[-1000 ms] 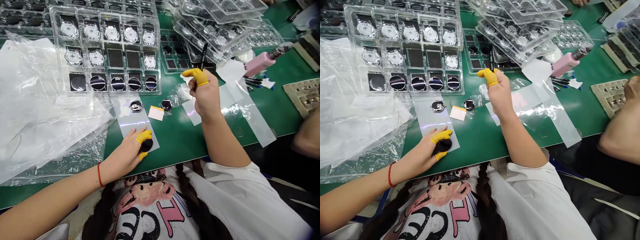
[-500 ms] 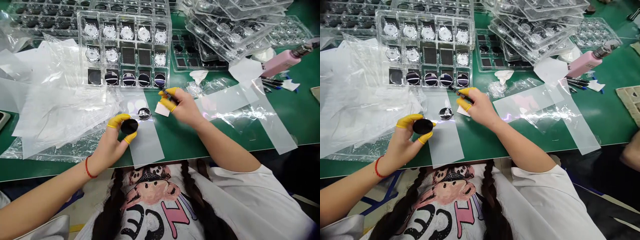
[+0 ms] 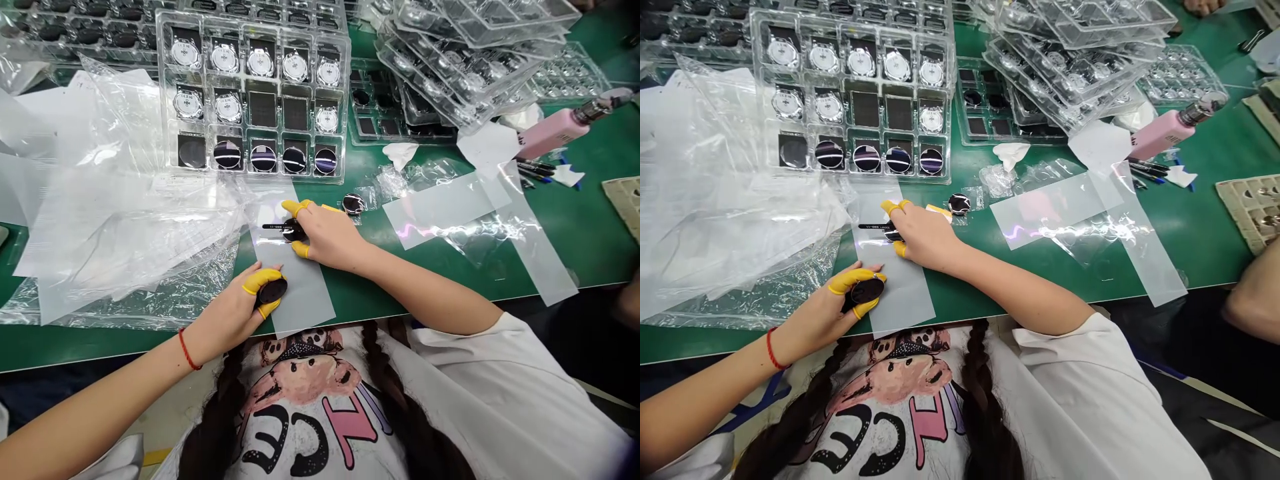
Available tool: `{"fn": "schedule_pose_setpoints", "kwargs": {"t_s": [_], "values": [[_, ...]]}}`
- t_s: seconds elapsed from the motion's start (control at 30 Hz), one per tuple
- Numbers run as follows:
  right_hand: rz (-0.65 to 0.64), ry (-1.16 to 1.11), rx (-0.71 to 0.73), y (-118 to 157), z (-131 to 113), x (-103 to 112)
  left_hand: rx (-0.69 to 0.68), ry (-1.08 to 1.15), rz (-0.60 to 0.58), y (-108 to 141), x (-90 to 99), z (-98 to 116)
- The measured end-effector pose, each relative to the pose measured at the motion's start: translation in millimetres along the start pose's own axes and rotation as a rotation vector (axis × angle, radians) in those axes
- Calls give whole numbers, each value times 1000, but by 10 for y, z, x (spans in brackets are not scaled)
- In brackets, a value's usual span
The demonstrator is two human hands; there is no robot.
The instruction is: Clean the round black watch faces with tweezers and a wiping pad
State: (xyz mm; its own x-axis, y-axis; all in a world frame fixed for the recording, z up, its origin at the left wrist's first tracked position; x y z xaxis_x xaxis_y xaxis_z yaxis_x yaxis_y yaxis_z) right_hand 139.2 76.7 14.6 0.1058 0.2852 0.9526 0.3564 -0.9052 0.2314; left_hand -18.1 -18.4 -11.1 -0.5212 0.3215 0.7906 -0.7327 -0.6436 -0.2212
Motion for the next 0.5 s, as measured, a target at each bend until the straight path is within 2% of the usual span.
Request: {"fn": "schedule_pose_setpoints", "kwargs": {"t_s": [0.1,0.2,0.3,0.37,0.43,0.5], "values": [[0,12,0,25,-14,29,-17,-15,5,2,6,4],[89,-90,-76,24,256,197,-41,-22,8,18,-1,53],[329,-251,-223,-52,880,438,-71,-10,-21,28,-36,152],[433,-309,-312,-153,1351,485,-81,19,-44,27,-53,216],[413,-330,-422,-275,1766,410,-67,55,-47,18,-26,240],[397,-363,-458,-347,2012,350,-13,95,-3,-14,78,192]]}}
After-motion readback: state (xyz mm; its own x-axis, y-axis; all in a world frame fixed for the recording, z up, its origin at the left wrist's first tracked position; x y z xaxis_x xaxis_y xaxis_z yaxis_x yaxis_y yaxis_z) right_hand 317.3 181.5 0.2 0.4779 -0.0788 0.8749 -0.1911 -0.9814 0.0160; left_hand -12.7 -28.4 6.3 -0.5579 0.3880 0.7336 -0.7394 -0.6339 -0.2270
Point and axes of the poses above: each hand's wrist, its own y-axis away from the middle knuckle, its own x-axis out of the back of the hand, z = x × y, the point moved 6 cm from there along -y, towards the middle knuckle, and after that the axes turned 11 degrees about -x, right-handed, at the moved point
